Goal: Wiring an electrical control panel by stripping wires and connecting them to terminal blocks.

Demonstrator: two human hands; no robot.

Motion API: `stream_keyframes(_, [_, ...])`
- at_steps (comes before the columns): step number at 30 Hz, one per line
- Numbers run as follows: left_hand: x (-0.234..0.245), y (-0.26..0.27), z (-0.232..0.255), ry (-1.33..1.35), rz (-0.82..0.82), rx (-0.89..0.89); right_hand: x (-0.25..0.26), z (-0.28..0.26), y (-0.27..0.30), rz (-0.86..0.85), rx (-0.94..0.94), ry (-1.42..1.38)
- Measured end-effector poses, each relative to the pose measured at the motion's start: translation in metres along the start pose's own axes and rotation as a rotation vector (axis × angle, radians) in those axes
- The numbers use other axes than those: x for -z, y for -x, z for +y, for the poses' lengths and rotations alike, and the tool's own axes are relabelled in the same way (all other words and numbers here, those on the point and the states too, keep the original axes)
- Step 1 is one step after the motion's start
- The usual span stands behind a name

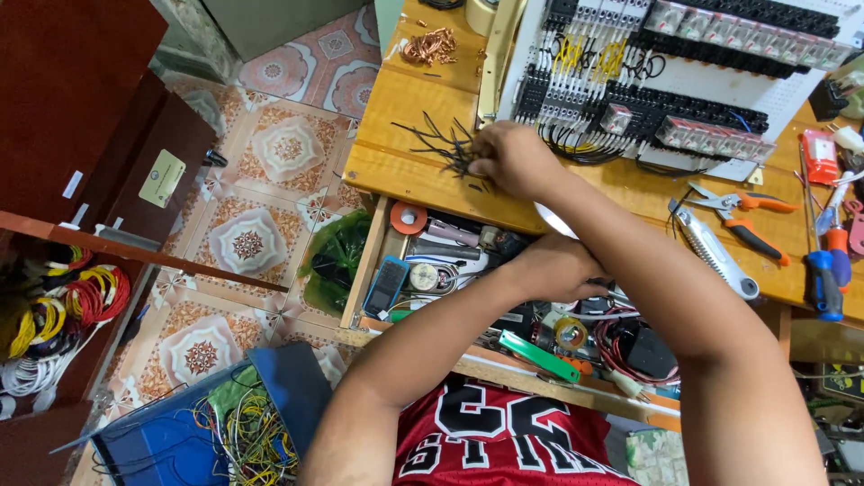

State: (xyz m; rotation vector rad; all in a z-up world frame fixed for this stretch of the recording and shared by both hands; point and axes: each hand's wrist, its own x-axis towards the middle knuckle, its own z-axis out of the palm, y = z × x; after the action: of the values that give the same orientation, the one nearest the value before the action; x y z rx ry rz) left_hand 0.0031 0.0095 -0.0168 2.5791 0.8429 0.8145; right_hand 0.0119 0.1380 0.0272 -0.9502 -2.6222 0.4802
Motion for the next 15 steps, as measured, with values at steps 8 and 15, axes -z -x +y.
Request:
stream_keyframes(8, [0.001,0.003,-0.009,0.012,-0.018,0.037,0.003,-0.019,-0.029,0.079,0.092,-0.121])
stream_keyframes(15, [0.007,0.006,-0.007,0.082,0.306,0.003,0.098,-0.041,0.039,0.120,0.030,-0.278])
